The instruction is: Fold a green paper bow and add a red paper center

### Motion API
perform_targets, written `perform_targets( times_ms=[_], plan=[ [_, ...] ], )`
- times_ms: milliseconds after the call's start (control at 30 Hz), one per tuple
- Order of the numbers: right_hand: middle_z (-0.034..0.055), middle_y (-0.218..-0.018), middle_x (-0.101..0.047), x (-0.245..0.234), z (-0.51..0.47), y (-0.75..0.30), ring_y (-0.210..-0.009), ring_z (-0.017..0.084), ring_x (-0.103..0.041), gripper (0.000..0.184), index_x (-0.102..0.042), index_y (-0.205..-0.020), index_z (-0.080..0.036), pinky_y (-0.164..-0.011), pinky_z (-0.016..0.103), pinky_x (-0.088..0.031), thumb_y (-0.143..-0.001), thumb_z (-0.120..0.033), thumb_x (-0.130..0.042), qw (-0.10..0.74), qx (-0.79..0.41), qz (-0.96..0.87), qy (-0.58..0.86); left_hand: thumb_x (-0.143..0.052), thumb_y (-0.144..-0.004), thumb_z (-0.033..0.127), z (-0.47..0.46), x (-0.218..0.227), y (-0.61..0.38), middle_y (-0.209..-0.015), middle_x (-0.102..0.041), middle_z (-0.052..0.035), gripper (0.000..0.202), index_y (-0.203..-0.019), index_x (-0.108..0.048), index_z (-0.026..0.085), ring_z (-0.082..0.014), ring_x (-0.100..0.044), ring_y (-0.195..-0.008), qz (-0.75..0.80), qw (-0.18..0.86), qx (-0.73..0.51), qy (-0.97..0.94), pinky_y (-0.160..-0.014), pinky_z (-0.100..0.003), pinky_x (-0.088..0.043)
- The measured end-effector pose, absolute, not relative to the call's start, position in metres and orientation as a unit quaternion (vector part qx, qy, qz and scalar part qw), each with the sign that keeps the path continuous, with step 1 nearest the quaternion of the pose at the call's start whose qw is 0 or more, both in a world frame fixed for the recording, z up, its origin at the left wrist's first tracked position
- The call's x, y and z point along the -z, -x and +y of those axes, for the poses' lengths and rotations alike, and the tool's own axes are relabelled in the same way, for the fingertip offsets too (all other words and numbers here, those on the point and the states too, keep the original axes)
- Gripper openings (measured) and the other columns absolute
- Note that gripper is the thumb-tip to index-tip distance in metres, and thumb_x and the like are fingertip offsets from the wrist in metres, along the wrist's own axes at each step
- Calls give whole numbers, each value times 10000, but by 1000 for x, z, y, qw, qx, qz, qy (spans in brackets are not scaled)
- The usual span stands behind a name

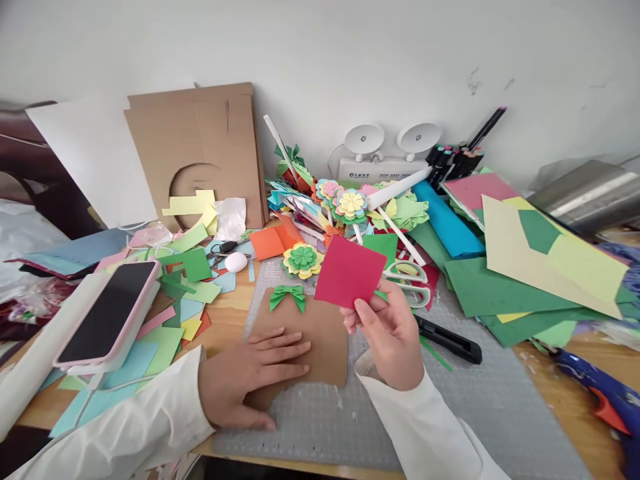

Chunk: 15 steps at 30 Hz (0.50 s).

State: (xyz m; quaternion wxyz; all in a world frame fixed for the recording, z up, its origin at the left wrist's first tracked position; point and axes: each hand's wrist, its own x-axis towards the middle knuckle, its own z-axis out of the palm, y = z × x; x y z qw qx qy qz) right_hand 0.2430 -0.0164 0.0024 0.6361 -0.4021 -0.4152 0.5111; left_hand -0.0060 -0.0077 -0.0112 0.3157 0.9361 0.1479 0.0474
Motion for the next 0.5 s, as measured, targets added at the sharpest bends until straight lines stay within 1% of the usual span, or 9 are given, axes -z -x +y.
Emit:
perform_targets(
  times_ms=[100, 267, 367, 433, 500],
  plan=[
    [15, -721, -674, 2, -41, -247, -581, 119, -569, 226, -538, -1036, -235, -499, 219, -473, -842, -278, -644, 621, -500, -425, 429, -541, -827, 518, -9, 14, 13, -1525, -230, -107, 751, -1450, -280, 191, -300, -201, -1406, 155, 268, -31, -951, -1163, -455, -117],
    [24, -670, -683, 11, -83, -246, -540, 124, -587, 260, -497, -1057, -223, -467, 208, -482, -851, -308, -632, 570, -526, -409, 481, -522, -833, 458, -1, 17, 11, -1525, -220, -104, 699, -1433, -320, 163, -271, -184, -1415, 158, 209, -20, -965, -1163, -439, -132],
    [35, -653, -695, 12, -100, -243, -528, 130, -595, 297, -470, -1057, -220, -457, 206, -487, -843, -334, -641, 551, -534, -403, 499, -531, -822, 441, 5, 18, 9, -1531, -199, -103, 707, -1433, -318, 157, -266, -159, -1422, 152, 189, -15, -970, -1164, -436, -130],
    [41, -657, -702, 13, -106, -245, -523, 129, -597, 320, -469, -1061, -217, -460, 206, -494, -832, -345, -652, 551, -526, -400, 509, -491, -860, 401, 8, 19, 9, -1535, -192, -88, 659, -1446, -290, 174, -250, -149, -1425, 144, 182, -14, -973, -1165, -429, -125],
    [35, -656, -701, 15, -110, -251, -520, 126, -600, 332, -491, -1047, -216, -463, 202, -500, -808, -348, -679, 570, -507, -384, 520, -418, -912, 325, 11, 19, 10, -1535, -204, -65, 573, -1452, -272, 205, -228, -149, -1426, 138, 181, -22, -974, -1167, -422, -121]
  ],
)
